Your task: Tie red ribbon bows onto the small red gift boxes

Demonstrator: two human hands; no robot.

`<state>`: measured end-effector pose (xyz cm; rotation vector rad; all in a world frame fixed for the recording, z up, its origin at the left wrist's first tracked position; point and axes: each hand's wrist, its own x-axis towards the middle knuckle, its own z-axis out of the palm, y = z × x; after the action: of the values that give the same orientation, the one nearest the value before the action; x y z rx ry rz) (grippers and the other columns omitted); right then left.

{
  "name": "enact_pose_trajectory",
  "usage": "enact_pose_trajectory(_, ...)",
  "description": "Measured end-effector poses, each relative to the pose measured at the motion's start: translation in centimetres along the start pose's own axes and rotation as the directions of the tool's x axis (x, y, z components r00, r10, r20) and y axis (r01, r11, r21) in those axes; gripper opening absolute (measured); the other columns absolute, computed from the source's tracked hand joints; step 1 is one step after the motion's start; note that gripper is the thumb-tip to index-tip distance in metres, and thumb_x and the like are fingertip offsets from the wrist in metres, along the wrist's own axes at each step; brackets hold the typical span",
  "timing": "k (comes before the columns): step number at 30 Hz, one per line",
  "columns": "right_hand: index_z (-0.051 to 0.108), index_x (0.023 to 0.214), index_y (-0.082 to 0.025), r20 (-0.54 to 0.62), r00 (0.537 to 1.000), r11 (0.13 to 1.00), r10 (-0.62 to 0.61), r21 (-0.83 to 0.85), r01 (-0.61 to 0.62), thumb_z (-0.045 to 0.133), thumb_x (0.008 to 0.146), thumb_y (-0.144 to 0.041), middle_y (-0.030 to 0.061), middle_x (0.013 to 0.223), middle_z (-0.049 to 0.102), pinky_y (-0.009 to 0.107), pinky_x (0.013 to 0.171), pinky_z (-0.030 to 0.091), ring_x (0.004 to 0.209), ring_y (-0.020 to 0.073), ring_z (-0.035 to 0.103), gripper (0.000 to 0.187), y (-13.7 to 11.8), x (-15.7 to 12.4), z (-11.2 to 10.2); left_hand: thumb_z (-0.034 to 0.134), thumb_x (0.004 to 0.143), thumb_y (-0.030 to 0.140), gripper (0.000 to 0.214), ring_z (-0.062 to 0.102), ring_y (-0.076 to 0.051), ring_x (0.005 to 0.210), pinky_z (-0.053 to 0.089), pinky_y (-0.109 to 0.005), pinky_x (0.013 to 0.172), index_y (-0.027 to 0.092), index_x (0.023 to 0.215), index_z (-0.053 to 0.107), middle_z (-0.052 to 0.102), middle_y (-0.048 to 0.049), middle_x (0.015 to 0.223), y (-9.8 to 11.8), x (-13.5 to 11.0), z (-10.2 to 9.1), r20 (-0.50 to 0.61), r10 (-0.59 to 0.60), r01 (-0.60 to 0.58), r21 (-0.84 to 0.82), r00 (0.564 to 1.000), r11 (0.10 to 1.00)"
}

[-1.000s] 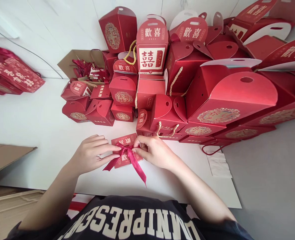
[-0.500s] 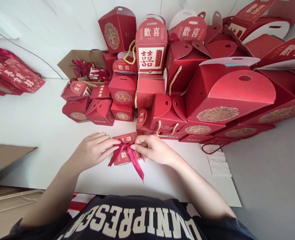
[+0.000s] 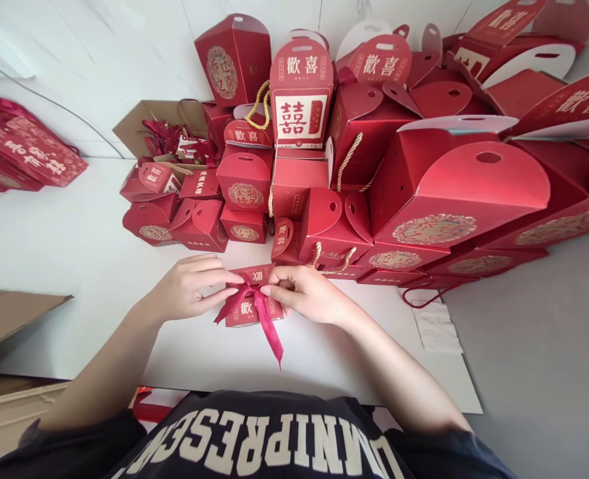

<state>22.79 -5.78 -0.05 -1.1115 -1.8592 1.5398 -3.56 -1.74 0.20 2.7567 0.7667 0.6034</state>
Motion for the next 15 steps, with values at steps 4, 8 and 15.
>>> enact_pose_trajectory(4, 0.058, 0.08, -0.018, -0.014, 1.0, 0.999, -0.001, -0.033, 0.0, 0.054, 0.096, -0.043, -0.0044, 0.059, 0.055, 0.021, 0.053, 0.036, 0.053, 0.0087, 0.048, 0.03, 0.26, 0.0, 0.02, 0.055, 0.093, 0.021, 0.018, 0.053, -0.014, 0.065, 0.044, -0.029, 0.064, 0.023, 0.101, 0.072, 0.061, -0.0008, 0.071, -0.1, -0.34, 0.35, -0.064, 0.079, -0.07, 0.124, 0.995, 0.99)
enact_pose_trajectory(8, 0.058, 0.081, -0.017, -0.016, 1.0, 1.0, -0.008, -0.028, 0.007, 0.054, 0.096, -0.044, -0.0044, 0.06, 0.055, 0.021, 0.053, 0.035, 0.054, 0.0088, 0.047, 0.031, 0.5, 0.07, 0.01, 0.057, 0.091, 0.02, 0.017, 0.052, -0.015, 0.065, 0.045, -0.03, 0.064, 0.022, 0.101, 0.072, 0.061, -0.0009, 0.071, -0.22, -0.35, 0.51, -0.066, 0.13, -0.117, 0.177, 0.989, 0.977)
enact_pose_trajectory(15, 0.059, 0.079, -0.018, -0.003, 1.0, 0.999, -0.022, -0.049, 0.022, 0.052, 0.098, -0.043, -0.0026, 0.062, 0.06, 0.022, 0.058, 0.04, 0.056, 0.0095, 0.051, 0.032, 0.53, 0.12, -0.05, 0.053, 0.092, 0.018, 0.02, 0.056, -0.018, 0.074, 0.046, -0.032, 0.068, 0.021, 0.103, 0.069, 0.064, -0.0042, 0.081, 0.69, 0.21, 0.26, -0.011, 0.107, -0.094, 0.392, 0.994, 0.915)
